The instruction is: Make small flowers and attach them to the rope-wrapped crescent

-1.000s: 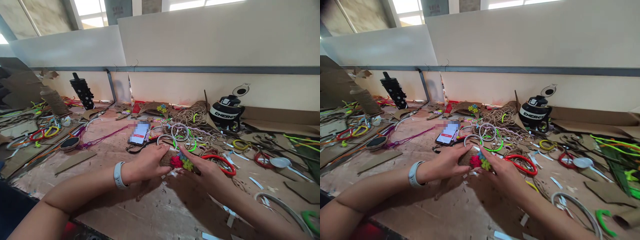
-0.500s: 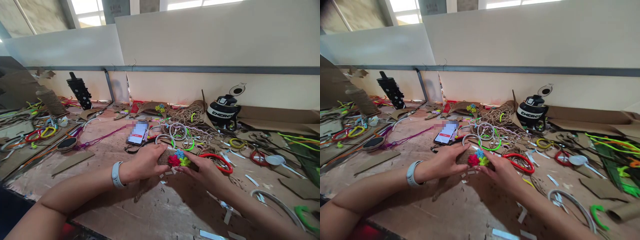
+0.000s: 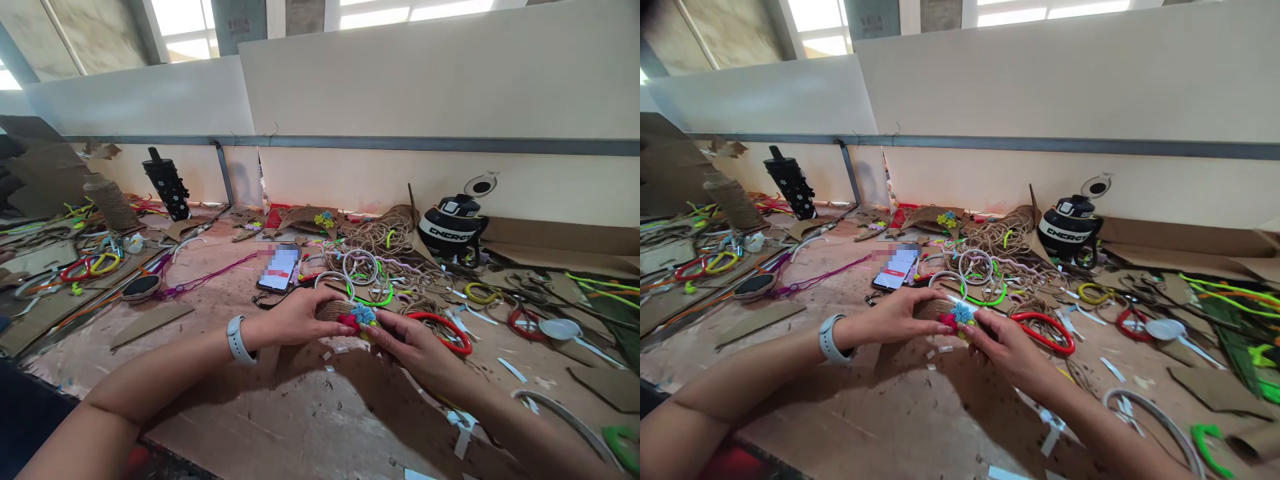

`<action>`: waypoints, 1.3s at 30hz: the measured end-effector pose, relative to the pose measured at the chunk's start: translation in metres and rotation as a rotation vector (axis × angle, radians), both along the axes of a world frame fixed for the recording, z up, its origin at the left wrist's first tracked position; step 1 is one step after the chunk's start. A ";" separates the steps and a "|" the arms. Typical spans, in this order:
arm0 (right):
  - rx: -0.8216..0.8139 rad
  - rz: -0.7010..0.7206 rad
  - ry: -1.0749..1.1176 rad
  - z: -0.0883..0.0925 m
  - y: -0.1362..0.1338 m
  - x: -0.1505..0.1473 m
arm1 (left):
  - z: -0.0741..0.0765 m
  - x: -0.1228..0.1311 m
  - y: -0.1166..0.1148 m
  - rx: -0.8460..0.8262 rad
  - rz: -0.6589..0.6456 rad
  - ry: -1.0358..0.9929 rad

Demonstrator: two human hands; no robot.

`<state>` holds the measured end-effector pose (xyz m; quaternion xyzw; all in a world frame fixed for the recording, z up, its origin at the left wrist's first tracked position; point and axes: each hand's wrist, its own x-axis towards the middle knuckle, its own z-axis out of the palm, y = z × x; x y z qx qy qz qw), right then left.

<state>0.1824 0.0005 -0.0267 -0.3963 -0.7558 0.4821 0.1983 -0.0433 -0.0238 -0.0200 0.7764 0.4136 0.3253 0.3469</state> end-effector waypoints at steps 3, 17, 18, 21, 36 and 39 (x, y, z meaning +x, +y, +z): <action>0.002 0.019 0.011 0.000 -0.001 -0.001 | 0.001 0.002 -0.001 -0.053 0.029 -0.012; 0.221 -0.049 -0.012 0.001 -0.002 -0.007 | -0.002 0.011 -0.005 -0.152 0.028 -0.131; 0.142 -0.050 0.018 0.004 -0.002 -0.006 | -0.003 0.012 -0.004 -0.229 0.013 -0.194; -0.063 -0.012 0.087 0.012 0.000 -0.002 | 0.000 0.012 -0.001 -0.438 0.033 -0.336; -0.073 0.025 0.115 0.011 -0.007 -0.002 | 0.000 0.019 0.010 -0.169 0.012 -0.150; -0.108 0.024 0.143 0.010 -0.008 -0.002 | 0.002 0.021 0.008 -0.099 0.023 -0.141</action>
